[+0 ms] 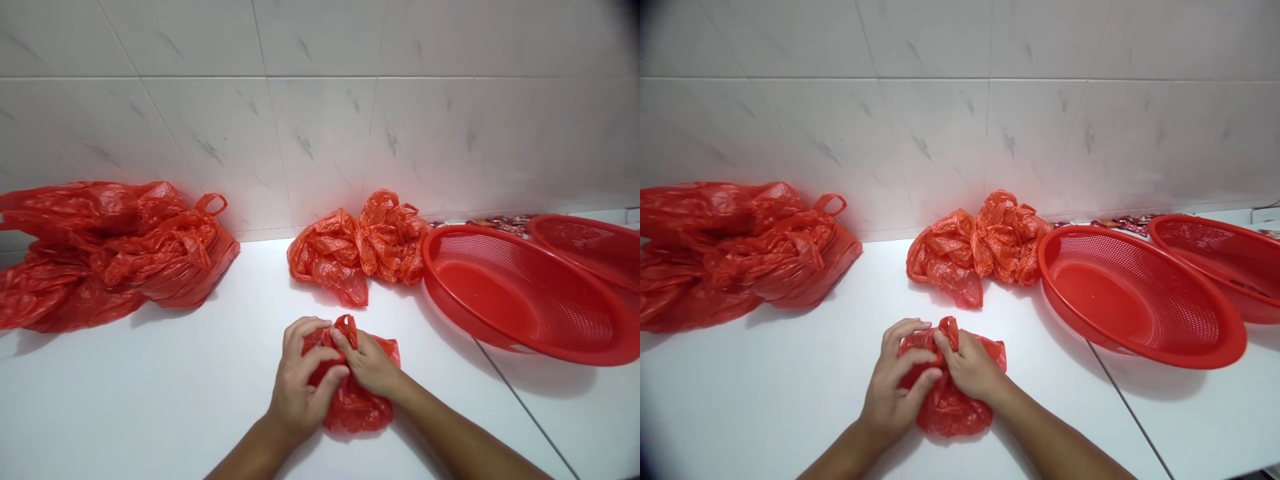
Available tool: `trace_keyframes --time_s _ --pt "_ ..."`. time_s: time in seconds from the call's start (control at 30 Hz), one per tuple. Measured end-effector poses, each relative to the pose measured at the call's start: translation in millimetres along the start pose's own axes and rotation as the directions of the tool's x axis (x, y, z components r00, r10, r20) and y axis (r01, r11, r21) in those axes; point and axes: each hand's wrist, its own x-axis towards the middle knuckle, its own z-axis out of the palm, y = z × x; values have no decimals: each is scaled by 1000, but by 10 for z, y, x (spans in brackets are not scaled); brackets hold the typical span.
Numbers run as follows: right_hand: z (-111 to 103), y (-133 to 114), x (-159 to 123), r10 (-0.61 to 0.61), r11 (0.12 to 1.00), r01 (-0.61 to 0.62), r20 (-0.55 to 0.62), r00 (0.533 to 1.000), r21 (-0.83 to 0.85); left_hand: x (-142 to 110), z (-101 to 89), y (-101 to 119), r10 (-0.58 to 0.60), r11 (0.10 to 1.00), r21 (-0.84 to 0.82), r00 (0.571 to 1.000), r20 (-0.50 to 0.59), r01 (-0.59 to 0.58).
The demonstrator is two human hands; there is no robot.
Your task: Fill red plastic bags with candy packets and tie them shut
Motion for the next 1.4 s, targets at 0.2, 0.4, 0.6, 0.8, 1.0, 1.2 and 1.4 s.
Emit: trace_keyframes --time_s 0.2,0.4,0.6,0.8,1.0,1.2,1.4 --pt "-72 17 6 85 994 -84 -10 996 67 -83 92 22 45 998 31 986 159 -50" --pt "-255 -67 33 29 997 -31 32 999 72 -106 111 -110 114 993 -47 972 206 -107" --pt "-399 -128 44 39 991 -68 235 971 119 -125 81 -183 58 996 -74 987 151 -47" --pt "-431 -183 42 -41 995 25 166 985 94 -102 33 -185 127 991 -58 981 149 -120" --pt "-488 -233 4 -19 994 4 132 991 112 -112 41 -193 -88 993 -67 978 189 102" --pt "-494 -258 7 -137 990 142 221 966 -6 -18 -23 -157 -297 926 -128 895 333 355" --pt "-530 -218 22 -304 887 357 211 929 -292 41 -54 -155 -361 866 -197 847 392 460"
